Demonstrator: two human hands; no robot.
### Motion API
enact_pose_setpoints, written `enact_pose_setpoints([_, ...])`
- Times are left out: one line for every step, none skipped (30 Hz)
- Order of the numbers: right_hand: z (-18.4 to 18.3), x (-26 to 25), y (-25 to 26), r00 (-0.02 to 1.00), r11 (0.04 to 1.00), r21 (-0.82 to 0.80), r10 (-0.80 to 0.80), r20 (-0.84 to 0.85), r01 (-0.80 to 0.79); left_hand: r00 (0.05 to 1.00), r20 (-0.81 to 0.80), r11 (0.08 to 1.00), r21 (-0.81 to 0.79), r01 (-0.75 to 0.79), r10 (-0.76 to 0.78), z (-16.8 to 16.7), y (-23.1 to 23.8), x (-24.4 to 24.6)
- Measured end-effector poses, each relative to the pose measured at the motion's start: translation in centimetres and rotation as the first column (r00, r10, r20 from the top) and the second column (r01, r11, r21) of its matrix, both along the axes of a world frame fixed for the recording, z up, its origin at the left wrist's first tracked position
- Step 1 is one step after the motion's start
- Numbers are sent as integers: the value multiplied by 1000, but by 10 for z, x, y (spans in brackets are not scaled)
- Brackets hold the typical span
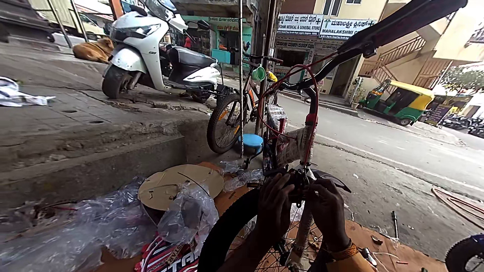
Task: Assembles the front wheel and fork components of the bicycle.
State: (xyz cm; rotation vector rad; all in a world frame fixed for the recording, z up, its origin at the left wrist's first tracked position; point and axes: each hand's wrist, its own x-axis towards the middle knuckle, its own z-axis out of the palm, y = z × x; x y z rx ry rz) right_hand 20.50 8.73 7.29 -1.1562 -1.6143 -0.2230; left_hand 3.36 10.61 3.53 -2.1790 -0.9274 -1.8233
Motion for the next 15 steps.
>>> enact_pose_setpoints([0,-1,1,1000,1000,23,-18,-2,19,996,76,998,-33,50,-47,-8,-13,1])
enact_pose_setpoints([-1,-3,3,999,998,46,-39,-2,39,982,159,987,-103,122,-105,-18,-27,3])
enact_pose_setpoints([-1,-6,4,998,996,63,-64,5,63,951,266,956,-200,214,-158,-31,-41,6])
enact_pose_setpoints([-1,-8,4,996,994,69,-87,11,86,903,391,903,-300,306,-176,-43,-52,10])
enact_pose_setpoints([-2,-11,5,994,992,69,-104,10,104,850,504,834,-395,385,-154,-53,-60,13])
enact_pose_setpoints([-2,-13,5,993,991,69,-117,3,116,798,589,767,-453,455,-126,-60,-63,14])
enact_pose_setpoints([-3,-15,6,993,990,72,-122,-6,122,760,640,724,-470,504,-114,-64,-64,15])
enact_pose_setpoints([-5,-16,6,993,990,75,-119,-15,120,736,666,701,-468,538,-121,-63,-63,16])
enact_pose_setpoints([-6,-15,5,994,991,79,-107,-20,109,714,687,676,-463,573,-135,-58,-62,16])
enact_pose_setpoints([-8,-14,5,996,993,79,-92,-22,93,693,707,653,-462,600,-137,-52,-59,18])
enact_pose_setpoints([-9,-13,4,997,994,72,-80,-22,81,676,726,635,-465,617,-126,-47,-57,20])
enact_pose_setpoints([-11,-13,3,997,995,62,-74,-24,75,661,742,616,-470,633,-113,-43,-56,22])
enact_pose_setpoints([-11,-12,2,997,996,56,-74,-28,75,653,750,603,-474,641,-105,-40,-55,24])
enact_pose_setpoints([-10,-12,3,997,996,56,-73,-38,75,648,755,601,-470,646,-105,-38,-54,27])
enact_pose_setpoints([-10,-11,3,996,996,56,-70,-50,73,650,753,609,-467,641,-107,-38,-54,29])
